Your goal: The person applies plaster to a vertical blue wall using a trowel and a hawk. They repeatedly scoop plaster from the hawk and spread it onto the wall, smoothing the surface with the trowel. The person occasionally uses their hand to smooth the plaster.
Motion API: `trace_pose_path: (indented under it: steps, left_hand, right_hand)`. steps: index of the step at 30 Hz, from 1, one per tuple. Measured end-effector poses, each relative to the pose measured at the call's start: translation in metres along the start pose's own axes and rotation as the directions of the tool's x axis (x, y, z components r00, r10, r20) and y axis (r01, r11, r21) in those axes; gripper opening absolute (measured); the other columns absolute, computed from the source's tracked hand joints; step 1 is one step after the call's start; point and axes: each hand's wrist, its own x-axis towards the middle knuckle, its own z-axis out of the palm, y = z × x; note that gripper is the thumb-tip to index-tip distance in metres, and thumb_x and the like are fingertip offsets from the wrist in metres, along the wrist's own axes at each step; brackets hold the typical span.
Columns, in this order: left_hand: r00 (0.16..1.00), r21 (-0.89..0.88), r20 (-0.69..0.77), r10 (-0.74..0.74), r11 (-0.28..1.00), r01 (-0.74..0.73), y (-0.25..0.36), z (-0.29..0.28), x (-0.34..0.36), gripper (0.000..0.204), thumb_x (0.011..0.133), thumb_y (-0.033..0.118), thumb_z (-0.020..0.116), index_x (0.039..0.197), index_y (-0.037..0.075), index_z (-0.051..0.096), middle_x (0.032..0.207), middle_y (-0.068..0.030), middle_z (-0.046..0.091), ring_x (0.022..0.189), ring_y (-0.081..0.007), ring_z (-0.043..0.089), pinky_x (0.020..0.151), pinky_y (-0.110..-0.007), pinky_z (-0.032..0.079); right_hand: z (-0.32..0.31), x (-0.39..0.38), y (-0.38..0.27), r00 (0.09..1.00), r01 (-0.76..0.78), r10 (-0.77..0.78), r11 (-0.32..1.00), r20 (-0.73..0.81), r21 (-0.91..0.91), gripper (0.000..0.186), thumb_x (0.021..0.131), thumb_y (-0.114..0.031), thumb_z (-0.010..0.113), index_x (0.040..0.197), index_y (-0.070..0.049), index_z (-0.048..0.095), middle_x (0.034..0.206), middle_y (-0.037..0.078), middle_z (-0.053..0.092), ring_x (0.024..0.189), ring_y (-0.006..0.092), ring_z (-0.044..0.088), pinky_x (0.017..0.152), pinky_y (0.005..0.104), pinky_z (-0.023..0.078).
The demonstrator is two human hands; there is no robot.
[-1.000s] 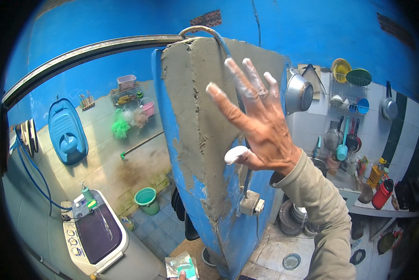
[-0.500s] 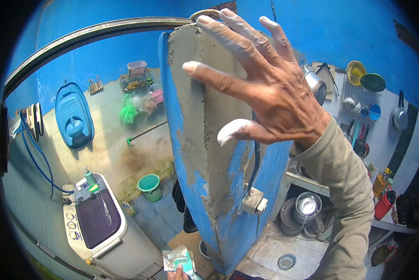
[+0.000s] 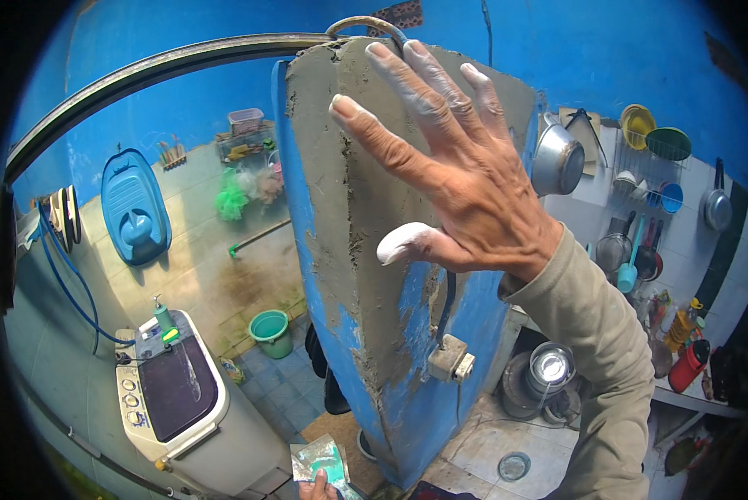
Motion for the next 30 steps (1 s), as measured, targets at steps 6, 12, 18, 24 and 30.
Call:
trace_pose_path:
  steps: [6, 12, 18, 24, 30]
  left_hand:
    - [1.000, 0.007, -0.027, 0.006, 1.000, -0.006, -0.004, -0.001, -0.006, 0.028, 0.086, 0.010, 0.059, 0.111, -0.003, 0.065, 0.105, -0.0241, 0.065, 0.096, -0.0397, 0.063, 0.087, -0.044, 0.051]
    - [0.999, 0.021, -0.042, 0.010, 1.000, -0.009, -0.005, -0.002, -0.007, 0.028, 0.086, 0.010, 0.060, 0.110, -0.004, 0.065, 0.104, -0.0243, 0.066, 0.096, -0.0398, 0.063, 0.087, -0.044, 0.051]
    - [0.999, 0.064, -0.040, 0.033, 0.997, -0.031, -0.010, -0.006, -0.011, 0.028, 0.085, 0.010, 0.060, 0.109, -0.005, 0.066, 0.104, -0.0245, 0.066, 0.096, -0.0399, 0.063, 0.087, -0.044, 0.051]
    - [0.990, -0.081, -0.136, 0.045, 0.995, -0.057, -0.013, 0.004, -0.014, 0.028, 0.085, 0.009, 0.060, 0.108, -0.006, 0.066, 0.105, -0.0250, 0.066, 0.099, -0.0394, 0.063, 0.090, -0.044, 0.051]
    - [0.947, -0.507, -0.148, -0.287, 0.844, 0.176, 0.014, 0.008, -0.008, 0.027, 0.086, 0.011, 0.061, 0.107, -0.004, 0.068, 0.104, -0.0238, 0.067, 0.099, -0.0376, 0.064, 0.090, -0.044, 0.052]
  right_hand:
    - [0.022, -0.021, -0.018, 0.998, -0.051, 0.050, 0.998, 0.029, 0.038, 0.106, 0.077, -0.092, 0.006, 0.153, -0.025, 0.039, 0.160, 0.023, 0.022, 0.149, 0.0422, 0.018, 0.118, 0.0600, 0.008]
    - [0.011, -0.046, -0.038, 0.980, -0.197, 0.183, 0.955, 0.081, 0.223, 0.106, 0.077, -0.092, 0.008, 0.153, -0.024, 0.037, 0.161, 0.019, 0.023, 0.150, 0.0379, 0.017, 0.120, 0.0587, 0.004]
    - [0.017, -0.015, -0.023, 0.999, -0.036, 0.036, 0.999, -0.004, 0.039, 0.112, 0.073, -0.095, 0.003, 0.153, -0.024, 0.038, 0.159, 0.022, 0.024, 0.148, 0.0435, 0.019, 0.117, 0.0618, 0.009]
    - [0.024, -0.041, -0.036, 0.992, -0.129, 0.126, 0.971, 0.027, 0.202, 0.102, 0.079, -0.090, 0.011, 0.150, -0.024, 0.043, 0.161, 0.019, 0.023, 0.149, 0.0399, 0.019, 0.117, 0.0609, 0.010]
    - [0.016, -0.031, -0.027, 0.991, -0.130, 0.131, 0.991, -0.029, 0.031, 0.109, 0.075, -0.092, 0.004, 0.150, -0.023, 0.043, 0.160, 0.022, 0.022, 0.149, 0.0415, 0.016, 0.118, 0.0602, 0.008]
